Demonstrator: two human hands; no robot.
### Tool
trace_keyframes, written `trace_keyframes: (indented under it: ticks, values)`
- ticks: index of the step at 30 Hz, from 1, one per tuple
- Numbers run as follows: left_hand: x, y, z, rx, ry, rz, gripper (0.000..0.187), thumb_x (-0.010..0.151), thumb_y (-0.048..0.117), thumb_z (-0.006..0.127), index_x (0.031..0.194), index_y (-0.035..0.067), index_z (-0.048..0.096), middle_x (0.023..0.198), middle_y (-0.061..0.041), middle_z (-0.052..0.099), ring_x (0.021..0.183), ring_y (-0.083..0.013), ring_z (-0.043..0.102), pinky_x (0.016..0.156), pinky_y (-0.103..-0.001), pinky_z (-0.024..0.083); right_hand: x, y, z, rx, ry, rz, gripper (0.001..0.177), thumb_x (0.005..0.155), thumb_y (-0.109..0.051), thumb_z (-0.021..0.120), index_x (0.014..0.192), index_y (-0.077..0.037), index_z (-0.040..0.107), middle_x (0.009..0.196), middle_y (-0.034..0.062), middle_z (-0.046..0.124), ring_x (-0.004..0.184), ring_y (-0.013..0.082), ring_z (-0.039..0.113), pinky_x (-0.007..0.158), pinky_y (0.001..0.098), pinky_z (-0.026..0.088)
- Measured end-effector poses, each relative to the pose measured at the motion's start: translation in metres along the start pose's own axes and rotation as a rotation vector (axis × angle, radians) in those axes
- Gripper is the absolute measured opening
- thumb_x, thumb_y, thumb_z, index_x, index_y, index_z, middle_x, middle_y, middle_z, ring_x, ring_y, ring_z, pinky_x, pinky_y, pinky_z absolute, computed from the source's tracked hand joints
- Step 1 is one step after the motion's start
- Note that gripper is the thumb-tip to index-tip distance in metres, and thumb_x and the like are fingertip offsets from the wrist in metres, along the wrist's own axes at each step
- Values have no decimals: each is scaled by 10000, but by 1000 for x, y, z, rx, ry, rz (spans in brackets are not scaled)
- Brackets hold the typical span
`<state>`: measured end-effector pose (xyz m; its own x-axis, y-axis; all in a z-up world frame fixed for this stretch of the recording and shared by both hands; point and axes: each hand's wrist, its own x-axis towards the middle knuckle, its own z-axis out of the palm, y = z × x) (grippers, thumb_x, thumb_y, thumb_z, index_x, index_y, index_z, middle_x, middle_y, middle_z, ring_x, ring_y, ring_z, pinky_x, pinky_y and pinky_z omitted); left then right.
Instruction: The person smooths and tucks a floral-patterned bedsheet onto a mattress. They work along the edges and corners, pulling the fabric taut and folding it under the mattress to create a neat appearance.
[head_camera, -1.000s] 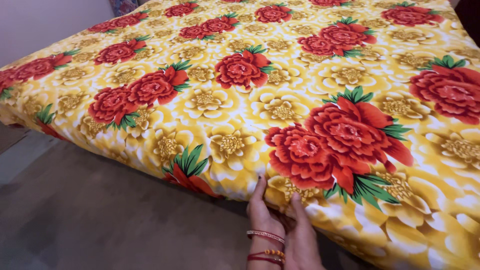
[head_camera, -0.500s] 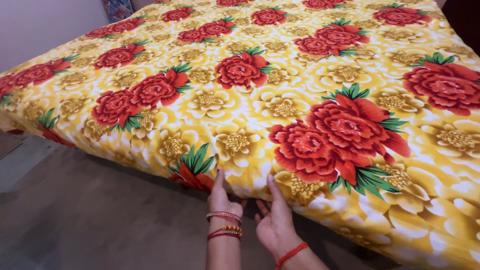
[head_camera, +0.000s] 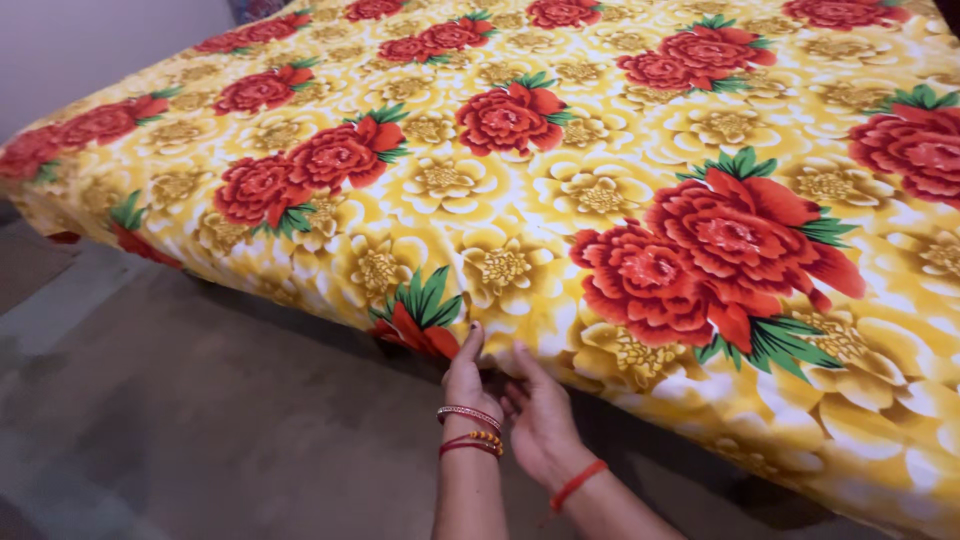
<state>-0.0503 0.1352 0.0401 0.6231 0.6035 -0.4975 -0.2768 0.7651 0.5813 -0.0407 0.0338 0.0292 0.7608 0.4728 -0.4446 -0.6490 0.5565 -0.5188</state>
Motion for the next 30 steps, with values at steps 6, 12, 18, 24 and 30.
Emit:
trace_keyframes:
  ticks: [6, 12, 18, 24, 30]
  values:
    - [3, 42, -10, -90, 120, 93, 391, 848, 261, 777, 1165, 43, 708, 1009, -104, 760, 815, -271, 740, 736, -439, 599, 16, 25, 31, -157, 34, 171, 551, 802, -461, 780, 1257, -178, 655, 1178, 5, 624, 1050, 196, 532, 898, 398, 435]
    - [56, 54, -35, -230, 250, 210, 397, 922, 331, 696, 1229, 80, 677, 1129, -69, 723, 972, -259, 710, 853, -449, 592, 40, 55, 41, 7, -57, 303, 410, 838, -305, 781, 1210, -164, 684, 1133, 16, 669, 1052, 194, 596, 983, 394, 493]
    - [115, 34, -79, -217, 376, 264, 312, 955, 227, 637, 1194, 33, 687, 1116, -88, 738, 1012, -284, 706, 891, -457, 580, 71, 73, 23, -64, -67, 391, 252, 864, -185, 738, 1114, -161, 717, 1064, 29, 748, 1046, 185, 656, 966, 392, 493]
    - [120, 39, -104, -135, 487, 200, 291, 957, 226, 587, 1184, 68, 677, 1105, -64, 733, 983, -244, 689, 859, -441, 552, 79, 77, 20, -353, -30, 362, 125, 924, -255, 714, 1041, -218, 691, 980, -69, 767, 914, 91, 554, 881, 344, 408]
    - [101, 55, -106, -159, 402, 142, 333, 963, 293, 532, 1195, 92, 661, 1080, -53, 728, 944, -238, 686, 826, -442, 555, 75, 75, 20, -518, -59, 365, 117, 938, -290, 678, 1022, -209, 685, 905, -68, 750, 883, 84, 554, 857, 351, 412]
